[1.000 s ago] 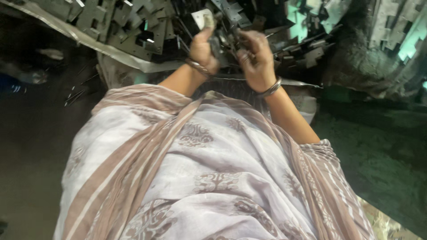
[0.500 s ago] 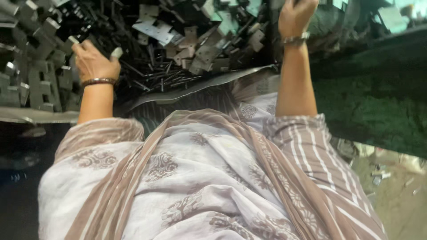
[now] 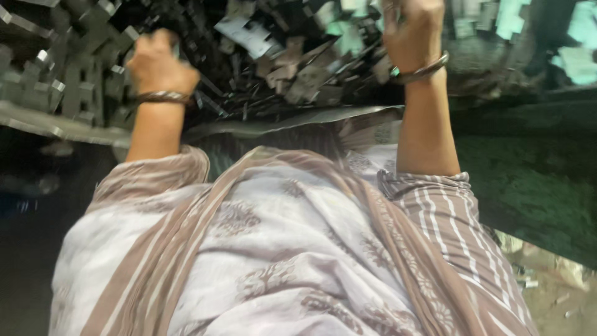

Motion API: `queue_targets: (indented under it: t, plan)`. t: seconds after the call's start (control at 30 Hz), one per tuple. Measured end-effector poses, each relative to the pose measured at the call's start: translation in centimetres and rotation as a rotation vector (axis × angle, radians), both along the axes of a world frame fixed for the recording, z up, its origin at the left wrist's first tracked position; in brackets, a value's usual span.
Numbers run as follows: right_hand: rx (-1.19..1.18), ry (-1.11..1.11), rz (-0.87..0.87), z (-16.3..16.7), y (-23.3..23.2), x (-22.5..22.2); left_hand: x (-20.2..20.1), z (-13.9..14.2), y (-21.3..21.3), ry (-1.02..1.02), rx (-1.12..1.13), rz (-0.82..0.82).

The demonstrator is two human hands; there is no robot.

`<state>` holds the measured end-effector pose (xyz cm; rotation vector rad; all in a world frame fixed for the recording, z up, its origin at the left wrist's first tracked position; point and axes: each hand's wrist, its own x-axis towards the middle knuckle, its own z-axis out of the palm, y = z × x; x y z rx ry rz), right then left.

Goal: The person sorts small metal parts from a large pile on a table. They pick up individual pieces, separate them, and place them back into the pile or onto the table surface.

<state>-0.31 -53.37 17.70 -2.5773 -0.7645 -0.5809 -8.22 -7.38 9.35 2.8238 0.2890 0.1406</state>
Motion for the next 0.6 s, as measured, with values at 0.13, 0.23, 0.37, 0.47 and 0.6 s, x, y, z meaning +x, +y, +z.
queue_targets:
  t: [0.13, 0.23, 0.37, 0.47, 0.6]
  plan:
    - [-0.072, 0.177, 0.365, -1.5, 12.6, -2.7, -0.8, 1.0, -0.3, -0.267, 0.004, -0.138]
    - [-0.327, 0.244, 0.366, -3.5, 18.8, -2.3, -0.3, 0.7, 1.7, -0.573, -0.423, -0.07]
    - [-0.548, 0.403, 0.219, -7.2, 21.5, 0.2, -0.5, -1.6, 4.2, -0.712, -1.501, 0.258]
    - [-0.733, 0.386, 0.185, -9.6, 21.6, 1.3, -2.3, -4.0, 5.2, -0.486, -2.018, 0.277]
    - [-0.71, 0.046, 0.273, -10.4, 20.3, 1.4, -3.6, -5.8, 6.5, -0.291, -2.055, 0.131]
